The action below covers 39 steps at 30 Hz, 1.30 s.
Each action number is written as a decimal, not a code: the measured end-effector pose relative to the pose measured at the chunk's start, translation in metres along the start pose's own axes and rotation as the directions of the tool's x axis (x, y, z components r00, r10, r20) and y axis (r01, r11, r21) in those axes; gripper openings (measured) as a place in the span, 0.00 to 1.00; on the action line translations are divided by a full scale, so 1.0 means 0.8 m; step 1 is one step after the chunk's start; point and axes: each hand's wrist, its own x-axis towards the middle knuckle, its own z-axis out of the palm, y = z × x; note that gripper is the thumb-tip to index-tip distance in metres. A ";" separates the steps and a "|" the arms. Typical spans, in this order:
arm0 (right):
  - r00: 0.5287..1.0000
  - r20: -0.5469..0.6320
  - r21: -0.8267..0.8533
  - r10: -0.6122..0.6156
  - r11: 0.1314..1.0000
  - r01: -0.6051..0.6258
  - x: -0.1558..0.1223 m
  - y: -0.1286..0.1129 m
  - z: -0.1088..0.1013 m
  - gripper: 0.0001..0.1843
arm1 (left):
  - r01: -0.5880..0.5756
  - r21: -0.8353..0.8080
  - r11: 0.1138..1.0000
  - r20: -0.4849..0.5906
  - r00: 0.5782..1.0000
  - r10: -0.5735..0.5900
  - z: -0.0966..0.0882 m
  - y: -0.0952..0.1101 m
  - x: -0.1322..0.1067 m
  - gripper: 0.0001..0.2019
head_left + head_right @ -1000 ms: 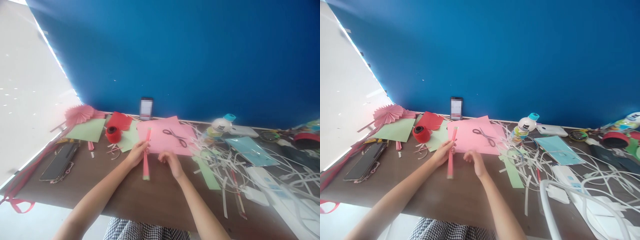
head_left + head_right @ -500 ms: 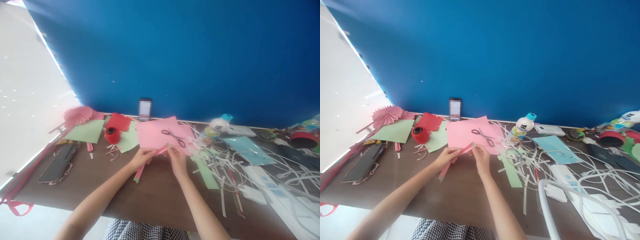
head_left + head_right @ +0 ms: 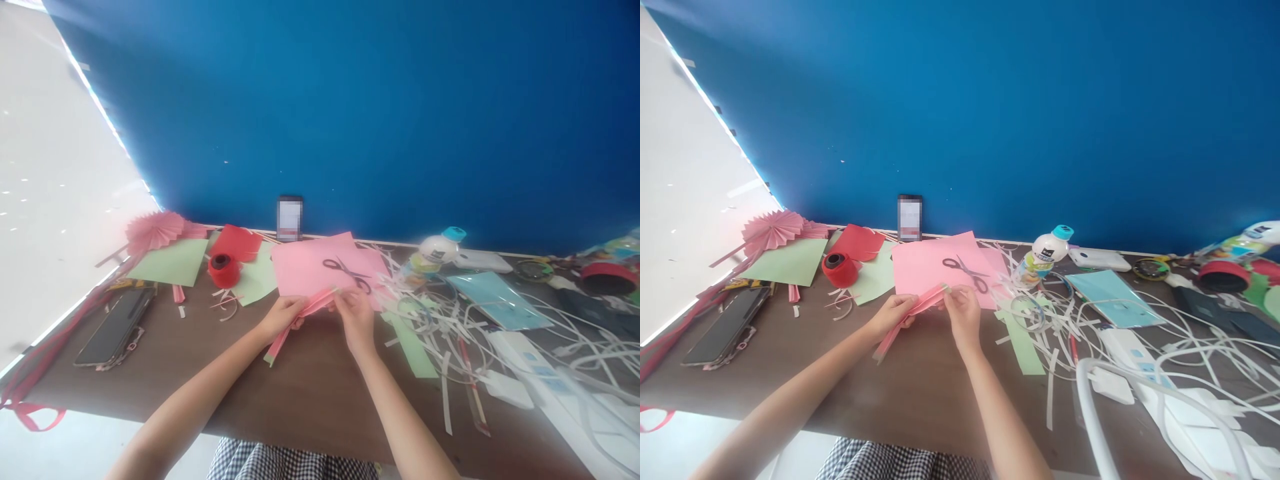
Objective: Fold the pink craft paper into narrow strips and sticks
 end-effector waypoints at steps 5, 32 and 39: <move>1.000 -0.025 -0.084 -0.011 0.996 0.009 0.000 -0.004 0.000 0.11 | -0.029 0.106 0.994 0.061 0.998 0.022 0.001 0.004 -0.006 0.21; 0.998 0.064 -0.066 0.009 0.998 -0.005 0.002 -0.001 -0.006 0.14 | -0.090 0.228 0.969 0.162 0.985 0.054 -0.003 0.010 -0.008 0.21; 0.999 0.005 -0.131 0.044 0.990 -0.043 0.003 0.005 -0.006 0.17 | -0.061 0.231 0.971 0.263 0.965 -0.003 0.003 0.018 -0.018 0.20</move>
